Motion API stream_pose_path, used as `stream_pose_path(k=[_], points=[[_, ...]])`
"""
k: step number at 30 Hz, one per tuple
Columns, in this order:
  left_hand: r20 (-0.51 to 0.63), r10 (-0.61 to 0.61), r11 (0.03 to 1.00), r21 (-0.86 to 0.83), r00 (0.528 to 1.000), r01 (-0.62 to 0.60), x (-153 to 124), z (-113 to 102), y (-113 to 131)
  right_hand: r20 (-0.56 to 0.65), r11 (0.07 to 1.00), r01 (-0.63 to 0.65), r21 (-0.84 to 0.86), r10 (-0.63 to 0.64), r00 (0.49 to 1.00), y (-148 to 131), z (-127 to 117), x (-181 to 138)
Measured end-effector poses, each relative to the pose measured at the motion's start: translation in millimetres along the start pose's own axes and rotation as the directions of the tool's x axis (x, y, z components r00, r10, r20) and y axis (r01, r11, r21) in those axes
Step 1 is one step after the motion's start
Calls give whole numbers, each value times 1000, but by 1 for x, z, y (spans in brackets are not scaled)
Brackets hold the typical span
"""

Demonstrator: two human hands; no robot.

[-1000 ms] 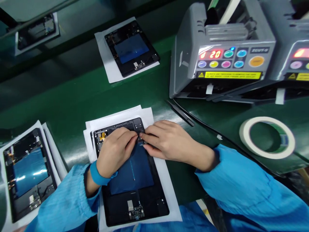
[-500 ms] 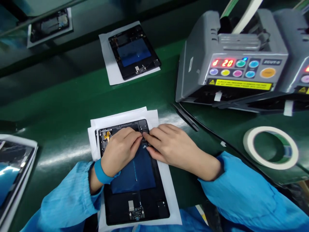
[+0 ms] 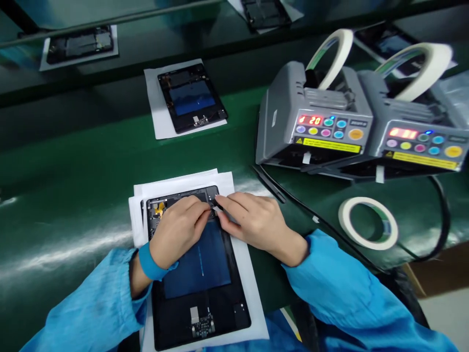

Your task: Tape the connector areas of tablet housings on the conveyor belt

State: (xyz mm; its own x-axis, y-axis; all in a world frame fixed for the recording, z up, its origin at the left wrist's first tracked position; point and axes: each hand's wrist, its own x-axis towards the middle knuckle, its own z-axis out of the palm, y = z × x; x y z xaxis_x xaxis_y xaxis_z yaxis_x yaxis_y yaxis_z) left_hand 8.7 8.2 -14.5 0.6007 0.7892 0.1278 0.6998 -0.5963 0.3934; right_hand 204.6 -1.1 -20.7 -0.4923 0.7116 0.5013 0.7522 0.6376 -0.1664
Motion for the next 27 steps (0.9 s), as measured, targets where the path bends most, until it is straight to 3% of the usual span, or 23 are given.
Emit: stream_pose_path(k=[4, 27], points=[[-4, -11, 1000, -23, 1000, 11, 1, 0, -1, -20, 994, 19, -106, -21, 1000, -3, 7, 7], [-18, -19, 999, -36, 1000, 18, 1, 0, -3, 92, 998, -25, -60, 30, 995, -5, 12, 13]])
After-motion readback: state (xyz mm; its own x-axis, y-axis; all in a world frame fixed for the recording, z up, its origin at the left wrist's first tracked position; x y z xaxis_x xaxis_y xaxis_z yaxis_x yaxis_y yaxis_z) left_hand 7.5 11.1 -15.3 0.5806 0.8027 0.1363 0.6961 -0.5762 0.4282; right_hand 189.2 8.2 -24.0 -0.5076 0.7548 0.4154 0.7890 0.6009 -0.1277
